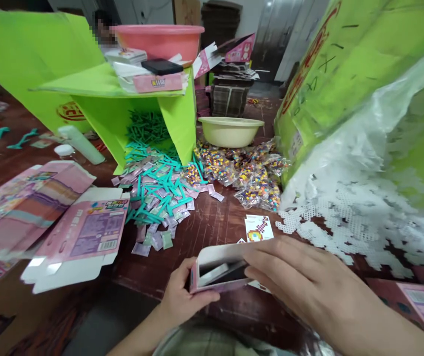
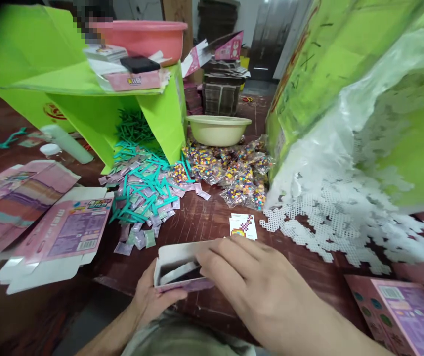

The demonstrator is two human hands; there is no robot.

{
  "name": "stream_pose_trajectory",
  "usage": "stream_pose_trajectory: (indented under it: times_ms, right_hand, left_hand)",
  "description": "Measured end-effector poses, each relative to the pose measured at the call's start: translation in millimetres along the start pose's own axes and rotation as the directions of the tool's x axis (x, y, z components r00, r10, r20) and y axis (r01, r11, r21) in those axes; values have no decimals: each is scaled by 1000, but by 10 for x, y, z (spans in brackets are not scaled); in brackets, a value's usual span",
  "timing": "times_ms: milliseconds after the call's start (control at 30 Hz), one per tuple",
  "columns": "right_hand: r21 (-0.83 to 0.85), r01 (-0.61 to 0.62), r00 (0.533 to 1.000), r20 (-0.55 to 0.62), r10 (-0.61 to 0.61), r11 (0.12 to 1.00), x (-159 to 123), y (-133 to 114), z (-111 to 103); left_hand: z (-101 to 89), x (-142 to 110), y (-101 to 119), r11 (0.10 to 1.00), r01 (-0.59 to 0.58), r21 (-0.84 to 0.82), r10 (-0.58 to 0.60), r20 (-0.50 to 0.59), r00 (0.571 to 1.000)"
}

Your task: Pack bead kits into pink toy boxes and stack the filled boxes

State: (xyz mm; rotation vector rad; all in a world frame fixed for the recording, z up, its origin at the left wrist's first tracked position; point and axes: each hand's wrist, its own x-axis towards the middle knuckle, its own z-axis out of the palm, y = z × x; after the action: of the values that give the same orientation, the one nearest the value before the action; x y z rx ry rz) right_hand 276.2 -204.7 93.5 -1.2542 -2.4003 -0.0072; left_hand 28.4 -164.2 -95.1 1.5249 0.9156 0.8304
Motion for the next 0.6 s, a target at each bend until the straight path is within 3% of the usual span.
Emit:
stream_pose_trajectory:
  times_ms: [167,267,333,400,467,533,600]
  right_hand:
    - [38,15,1000,6,-15,999,-119,24,370]
    - [-26,-86,988,-133,81,996,-216,73,484]
    - [-41,-189,949,-266,171,981,-312,128,551]
    - [63,-313,883,-349,315,948,-429,181,673]
    - [311,-427,799,-310,515,849,-560,225,857]
    - [587,-482,723,-152,674,650,-697,260,1051]
    - [747,-463,713,-5,701,477,-824,285,1188]
  left_hand:
    - [71,48,64,980,61,-189,-63,-6,998]
    - [132,51,0,967,111,-228,-117,-13,993]
    - [179,34,-61,946,133,-295,-134,16,991]
    - [230,13,-99,932,142,-334,-143,20,989]
    - [264,2,-101,936,127,-327,-148,-38,988]
    - [252,11,-78,955,98,-281,-129,-93,987]
    - [185,42,-49,972,92,-215,-103,-39,994]
